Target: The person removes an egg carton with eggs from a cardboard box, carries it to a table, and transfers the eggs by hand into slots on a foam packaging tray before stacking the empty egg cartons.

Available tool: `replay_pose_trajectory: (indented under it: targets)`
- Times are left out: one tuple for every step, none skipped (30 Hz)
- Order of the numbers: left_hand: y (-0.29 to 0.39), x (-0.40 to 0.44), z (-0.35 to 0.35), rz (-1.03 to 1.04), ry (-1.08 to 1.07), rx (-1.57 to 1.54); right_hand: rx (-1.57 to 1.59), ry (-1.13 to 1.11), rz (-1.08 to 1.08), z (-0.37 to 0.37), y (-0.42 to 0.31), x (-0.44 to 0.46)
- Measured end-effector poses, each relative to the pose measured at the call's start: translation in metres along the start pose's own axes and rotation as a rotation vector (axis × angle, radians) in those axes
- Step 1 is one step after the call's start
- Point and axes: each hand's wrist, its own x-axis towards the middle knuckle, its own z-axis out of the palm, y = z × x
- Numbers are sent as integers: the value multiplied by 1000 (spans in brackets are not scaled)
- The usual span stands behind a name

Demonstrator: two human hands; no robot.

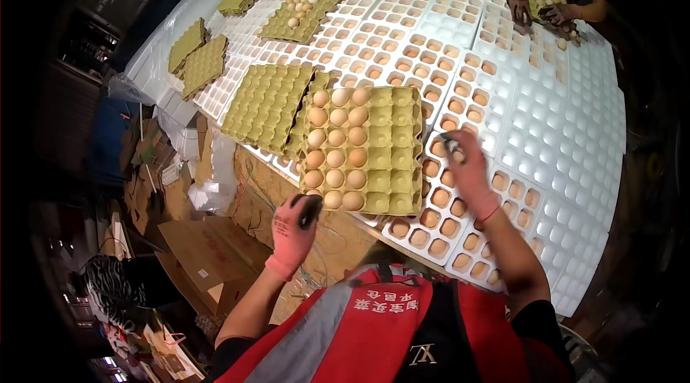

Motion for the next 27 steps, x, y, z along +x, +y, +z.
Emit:
replay_pose_trajectory:
  targets:
    - [-10, -3, 0, 61, -1, 44, 21, -322, 35, 27, -52, -19]
    - [-19, 0, 1, 128, 3, 87, -213, -506, -290, 69, -54, -47]
    - [-26, 5, 2, 199, 13, 130, -344, -613, -376, 96, -81, -62]
    - [-26, 10, 9, 306, 7, 209, -573, -661, -453, 117, -84, -73]
    - [-41, 18, 23, 363, -96, 226, -752, -574, -449, 136, -81, -80]
    - [-49, 25, 32, 417, -199, 243, -735, -579, -445, 142, -78, -78]
    - [-55, 28, 37, 457, -201, 332, -719, -586, -441, 146, -73, -76]
    - [-58, 34, 36, 471, -210, 308, -701, -592, -433, 146, -72, -71]
    - [-63, 38, 34, 488, -230, 287, -452, -621, -284, 135, -80, -62]
    - [-67, 41, 32, 507, -251, 269, -171, -574, -46, 125, -86, -56]
    - [-70, 41, 26, 575, -126, 240, 109, -513, 185, 115, -89, -49]
    - [-73, 41, 26, 451, -79, -93, 385, -444, 411, 105, -87, -42]
    - [-75, 38, 28, 316, -39, -422, 388, -365, 462, 103, -75, -37]
    - [-78, 36, 26, 175, -11, -740, 99, -416, 189, 105, -68, -29]
    - [-75, 41, 10, -182, -179, -1116, -245, -524, 178, 108, -95, -21]
    - [-83, 50, 9, -222, -283, -1263, -590, -632, 167, 112, -122, -18]
    - [-77, 59, 8, -44, -234, -888, -754, -733, 24, 133, -93, -27]
    - [-68, 69, 9, 136, -171, -511, -762, -689, -41, 141, -84, -29]
    - [-69, 77, 18, 321, -106, -165, -772, -641, -112, 146, -79, -28]
    - [-65, 79, 20, 417, -117, 77, -782, -596, -180, 147, -84, -23]
    - [-68, 83, 30, 451, -186, 231, -678, -571, -56, 138, -94, -16]
    - [-71, 88, 39, 483, -252, 382, -375, -526, 109, 129, -89, -12]
    - [-71, 92, 38, 501, -244, 294, -75, -472, 264, 115, -79, -6]
    - [-73, 93, 32, 516, -242, 206, 229, -408, 418, 105, -69, -2]
    - [-73, 91, 26, 529, -247, 119, 380, -339, 424, 101, -59, 2]
    - [-69, 89, 18, 398, -283, 75, 334, -402, 432, 96, -80, 10]
    - [-79, 88, 18, 219, -347, -428, -37, -421, 284, 105, -84, 11]
